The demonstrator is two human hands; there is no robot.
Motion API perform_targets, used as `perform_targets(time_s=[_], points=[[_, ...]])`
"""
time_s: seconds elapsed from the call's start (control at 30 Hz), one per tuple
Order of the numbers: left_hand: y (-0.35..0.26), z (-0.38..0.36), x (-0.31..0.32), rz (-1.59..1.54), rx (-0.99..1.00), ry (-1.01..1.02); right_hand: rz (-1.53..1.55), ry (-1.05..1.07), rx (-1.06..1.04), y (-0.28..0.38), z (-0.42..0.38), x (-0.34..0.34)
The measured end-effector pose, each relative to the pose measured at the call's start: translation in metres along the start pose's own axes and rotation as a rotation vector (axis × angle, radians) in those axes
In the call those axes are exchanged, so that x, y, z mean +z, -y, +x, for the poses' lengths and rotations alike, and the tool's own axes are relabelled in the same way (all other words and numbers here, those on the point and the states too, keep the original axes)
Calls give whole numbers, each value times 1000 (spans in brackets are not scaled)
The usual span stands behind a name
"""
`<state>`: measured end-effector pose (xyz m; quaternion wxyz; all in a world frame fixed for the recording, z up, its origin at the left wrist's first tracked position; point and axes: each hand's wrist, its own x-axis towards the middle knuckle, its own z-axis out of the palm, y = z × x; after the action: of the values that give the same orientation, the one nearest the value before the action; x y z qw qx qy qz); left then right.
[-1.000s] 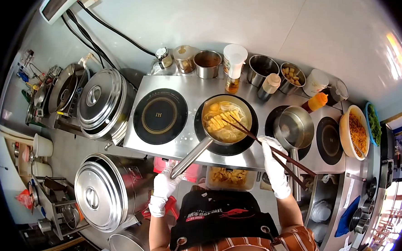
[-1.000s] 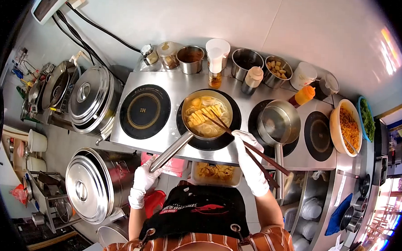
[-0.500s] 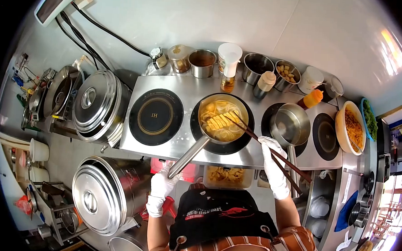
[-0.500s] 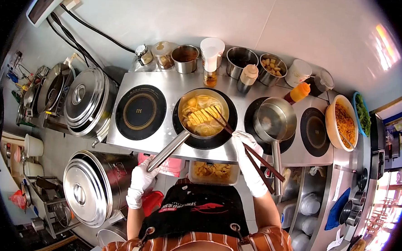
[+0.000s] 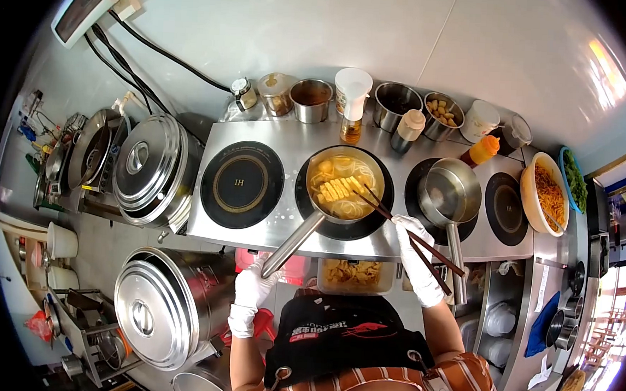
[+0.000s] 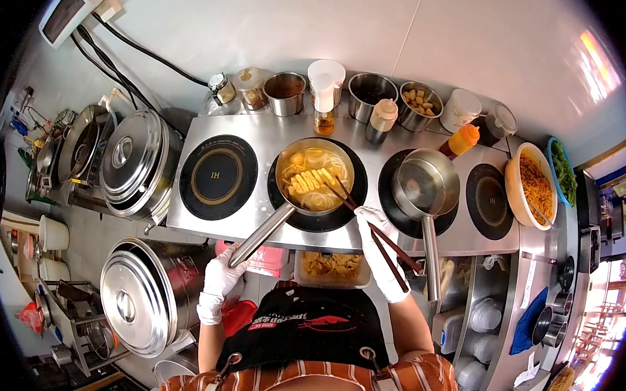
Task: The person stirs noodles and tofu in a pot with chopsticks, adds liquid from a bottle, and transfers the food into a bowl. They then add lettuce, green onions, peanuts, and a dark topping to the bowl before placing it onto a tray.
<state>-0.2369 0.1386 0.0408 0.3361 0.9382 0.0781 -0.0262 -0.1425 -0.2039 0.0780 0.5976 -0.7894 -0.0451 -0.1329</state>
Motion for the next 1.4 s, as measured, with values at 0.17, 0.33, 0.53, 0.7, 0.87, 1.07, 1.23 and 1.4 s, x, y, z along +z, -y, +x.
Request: perform_targets(time_s=[0.17, 0.33, 0.53, 0.7, 0.87, 1.07, 1.23, 1.4], points=[[-6, 0, -3, 35, -40, 26, -27, -4, 3, -2, -2, 0], [-8, 1, -4, 20, -34, 33, -47, 2, 10, -3, -1, 0], [-12, 1, -6, 6, -61, 51, -24, -41, -28, 17, -2, -3], [-14, 0, -6, 17, -70, 47, 48, -18, -57, 16, -8, 9], [-15, 0, -7, 23, -97, 63, 54, 36, 28, 14, -16, 23], [-15, -1, -7, 38, -80, 39, 76, 16, -51, -3, -21, 21], [-19, -1, -8, 31, -83, 48, 101, 11, -42, -8, -22, 19], [-12, -2, -4, 40, -68, 34, 60, -6, -40, -2, -22, 19]])
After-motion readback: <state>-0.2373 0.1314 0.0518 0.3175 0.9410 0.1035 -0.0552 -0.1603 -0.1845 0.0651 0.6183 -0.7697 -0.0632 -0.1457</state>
